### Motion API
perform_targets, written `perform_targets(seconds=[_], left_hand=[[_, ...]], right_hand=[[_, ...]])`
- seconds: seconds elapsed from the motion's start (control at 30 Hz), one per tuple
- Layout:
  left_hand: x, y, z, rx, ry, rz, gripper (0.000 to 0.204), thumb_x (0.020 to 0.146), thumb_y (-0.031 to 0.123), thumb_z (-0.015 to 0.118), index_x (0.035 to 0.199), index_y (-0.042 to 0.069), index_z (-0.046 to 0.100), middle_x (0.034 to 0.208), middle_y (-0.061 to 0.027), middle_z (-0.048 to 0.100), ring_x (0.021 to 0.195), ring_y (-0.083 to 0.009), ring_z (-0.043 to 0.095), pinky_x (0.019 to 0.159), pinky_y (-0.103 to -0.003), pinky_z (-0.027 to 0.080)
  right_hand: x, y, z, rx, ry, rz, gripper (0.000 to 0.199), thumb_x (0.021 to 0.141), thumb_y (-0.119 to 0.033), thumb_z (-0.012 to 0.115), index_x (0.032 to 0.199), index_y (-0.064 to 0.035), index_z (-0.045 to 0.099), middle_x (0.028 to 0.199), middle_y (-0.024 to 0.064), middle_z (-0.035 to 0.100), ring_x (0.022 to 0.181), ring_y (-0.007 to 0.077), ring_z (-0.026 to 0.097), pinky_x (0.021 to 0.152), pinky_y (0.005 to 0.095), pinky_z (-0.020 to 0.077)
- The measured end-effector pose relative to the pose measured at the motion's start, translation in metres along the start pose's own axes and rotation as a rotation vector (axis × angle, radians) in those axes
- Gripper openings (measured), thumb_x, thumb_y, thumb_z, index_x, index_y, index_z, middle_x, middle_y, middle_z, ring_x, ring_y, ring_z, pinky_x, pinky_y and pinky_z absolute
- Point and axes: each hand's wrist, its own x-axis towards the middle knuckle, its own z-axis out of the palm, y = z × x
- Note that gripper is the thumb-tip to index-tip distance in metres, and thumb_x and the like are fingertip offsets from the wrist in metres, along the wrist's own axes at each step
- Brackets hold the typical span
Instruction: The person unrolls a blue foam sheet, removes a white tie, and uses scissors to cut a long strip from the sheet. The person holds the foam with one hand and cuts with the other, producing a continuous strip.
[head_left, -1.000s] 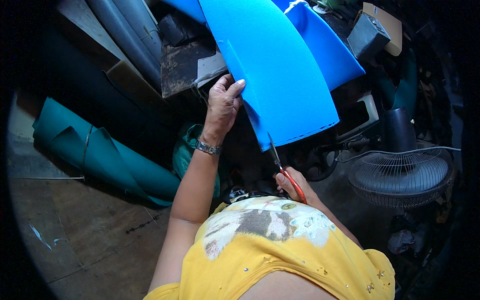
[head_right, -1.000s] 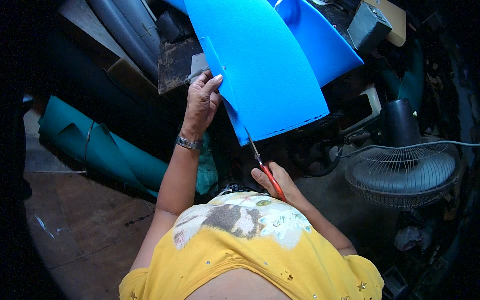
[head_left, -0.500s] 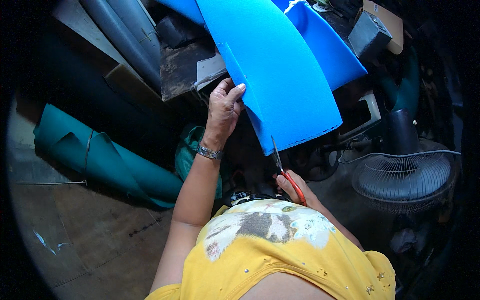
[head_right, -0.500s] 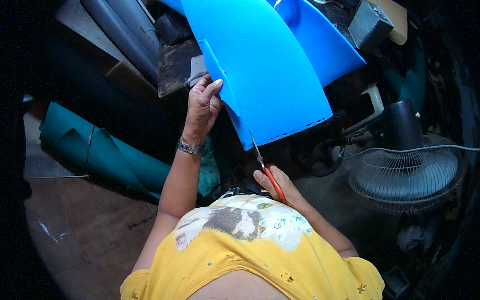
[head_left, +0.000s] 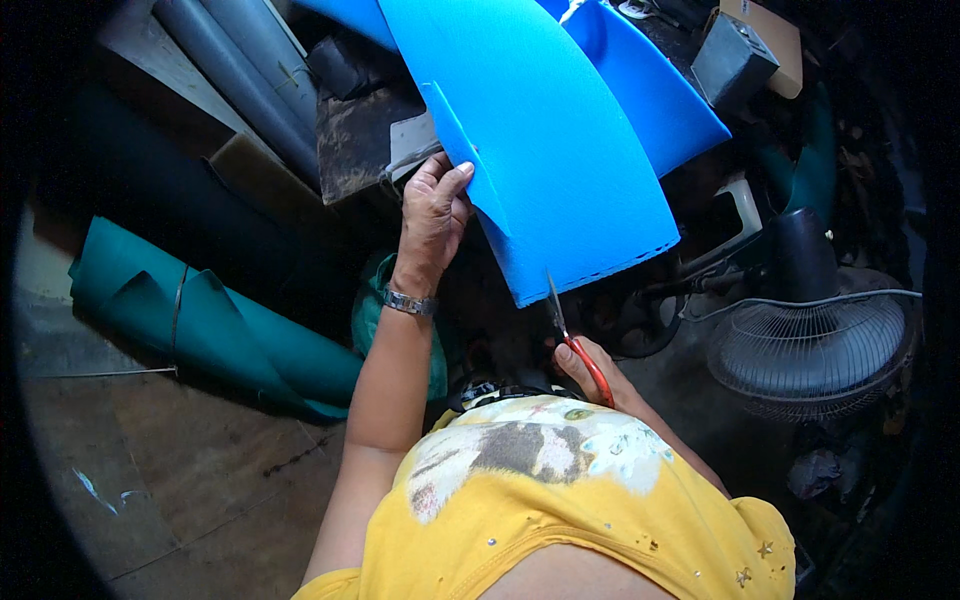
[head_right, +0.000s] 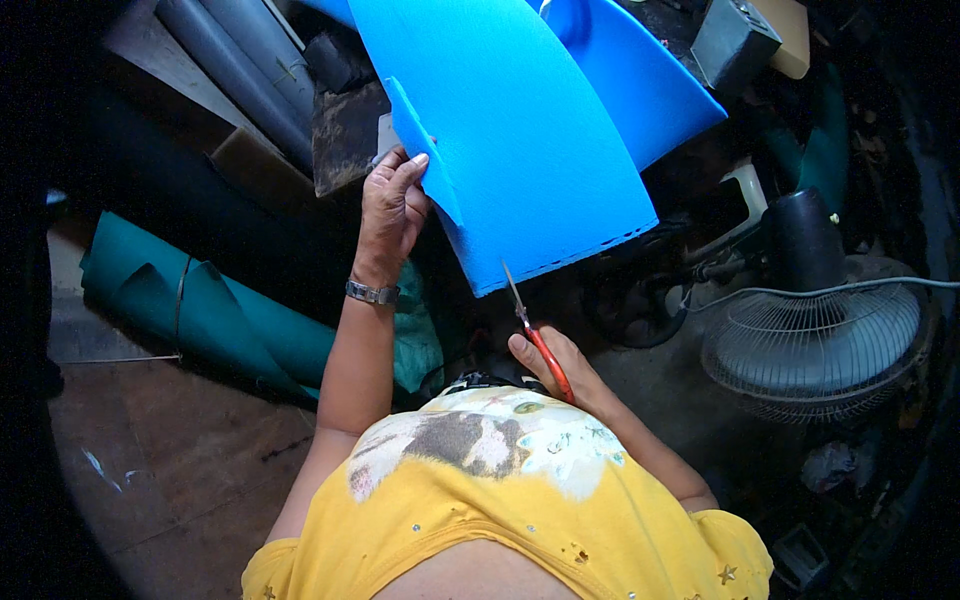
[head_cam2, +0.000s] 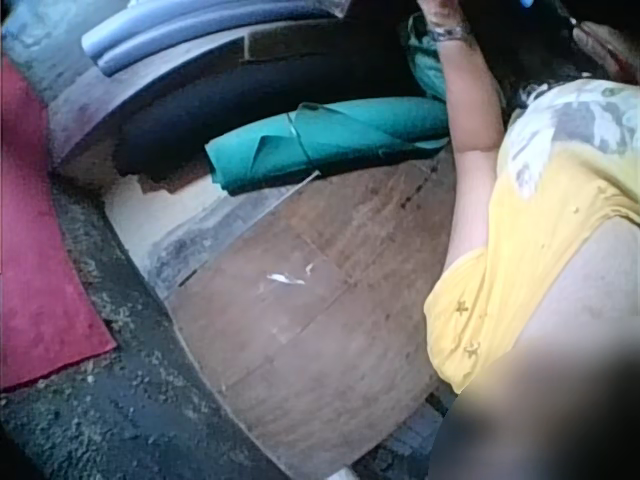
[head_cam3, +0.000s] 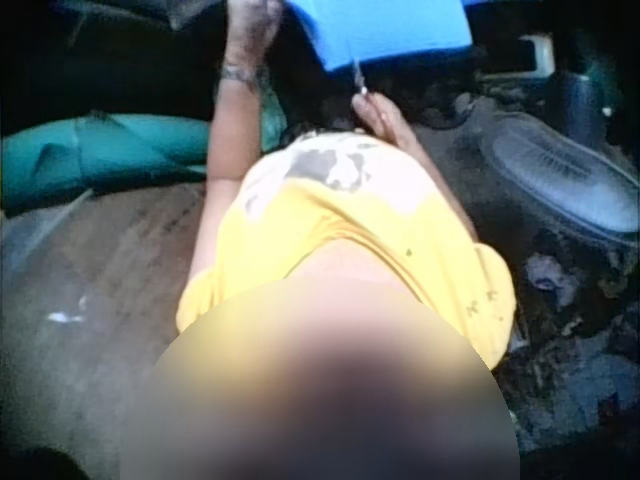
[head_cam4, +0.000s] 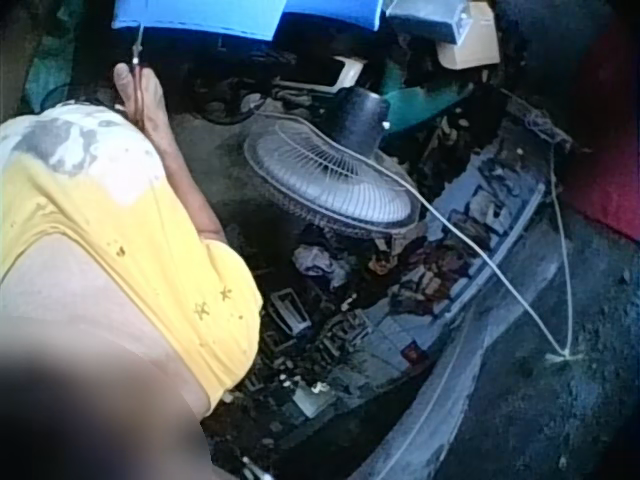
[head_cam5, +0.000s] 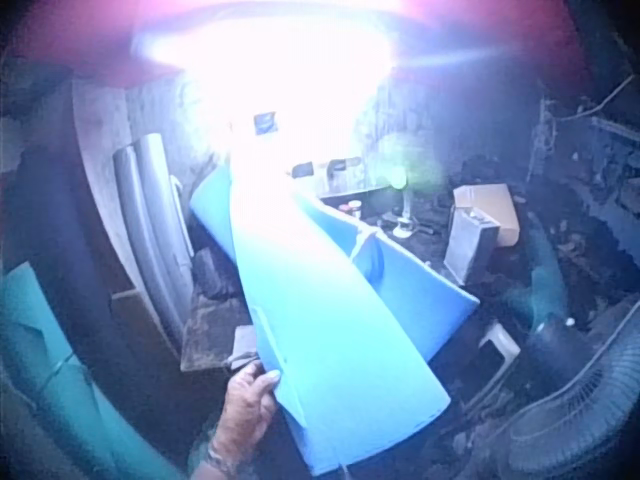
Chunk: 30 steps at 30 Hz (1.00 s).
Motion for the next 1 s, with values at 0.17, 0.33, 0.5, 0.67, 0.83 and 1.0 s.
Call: perform_targets(seconds=[0.17,0.33,0.5,0.67,0.83,1.0], left_hand=[[-0.002,0.002,0.0,0.018,0.025,0.022,0.027,0.093,0.006,0.059,0.118,-0.003,0.05,0.106,-0.0111,0.062,0.088,-0.015,0.065,0.08,-0.026,0.057],[-0.003,0.0,0.0,0.055,-0.016,0.03,0.03,0.094,0.007,0.059,0.12,-0.002,0.05,0.105,-0.0085,0.062,0.088,-0.012,0.064,0.077,-0.024,0.057],[-0.004,-0.003,0.002,0.061,-0.005,0.013,0.031,0.093,0.009,0.06,0.121,-0.001,0.05,0.105,-0.0081,0.061,0.088,-0.0117,0.063,0.078,-0.025,0.057],[-0.004,-0.006,0.001,0.059,-0.014,0.02,0.032,0.094,0.009,0.06,0.122,-0.002,0.05,0.106,-0.0084,0.061,0.09,-0.0126,0.063,0.08,-0.026,0.056],[-0.003,-0.005,-0.002,0.064,-0.025,0.013,0.031,0.094,0.009,0.06,0.122,-0.001,0.051,0.106,-0.0082,0.06,0.09,-0.0127,0.063,0.08,-0.027,0.056],[-0.006,-0.004,0.004,0.05,-0.005,0.006,0.031,0.092,0.01,0.063,0.118,-0.001,0.051,0.104,-0.0071,0.061,0.09,-0.0121,0.062,0.08,-0.027,0.055]], right_hand=[[0.001,-0.011,-0.003,-0.072,-0.012,-0.021,0.074,0.086,-0.075,0.044,0.074,-0.0011,0.046,0.071,0.0118,0.045,0.068,0.0234,0.047,0.063,0.0379,0.0407],[-0.004,-0.024,0.002,-0.079,-0.025,-0.022,0.076,0.085,-0.076,0.042,0.07,-0.0021,0.044,0.068,0.0115,0.043,0.065,0.0224,0.044,0.06,0.038,0.0398],[-0.004,-0.026,0.007,-0.096,0.013,-0.037,0.076,0.084,-0.078,0.039,0.067,-0.0038,0.041,0.066,0.0106,0.039,0.063,0.0226,0.041,0.059,0.0394,0.0378],[-0.002,-0.022,0.006,-0.084,0.013,-0.051,0.075,0.086,-0.076,0.04,0.067,-0.0039,0.039,0.066,0.0109,0.039,0.062,0.0229,0.039,0.058,0.0405,0.0362],[-0.002,-0.019,0.007,-0.073,0.019,-0.051,0.073,0.088,-0.073,0.043,0.067,-0.0026,0.041,0.066,0.0126,0.041,0.062,0.0237,0.042,0.058,0.041,0.0375],[0.001,-0.011,0.009,-0.049,0.062,-0.024,0.072,0.088,-0.071,0.046,0.07,-0.0008,0.047,0.065,0.0142,0.048,0.062,0.0243,0.049,0.06,0.0394,0.0419]])
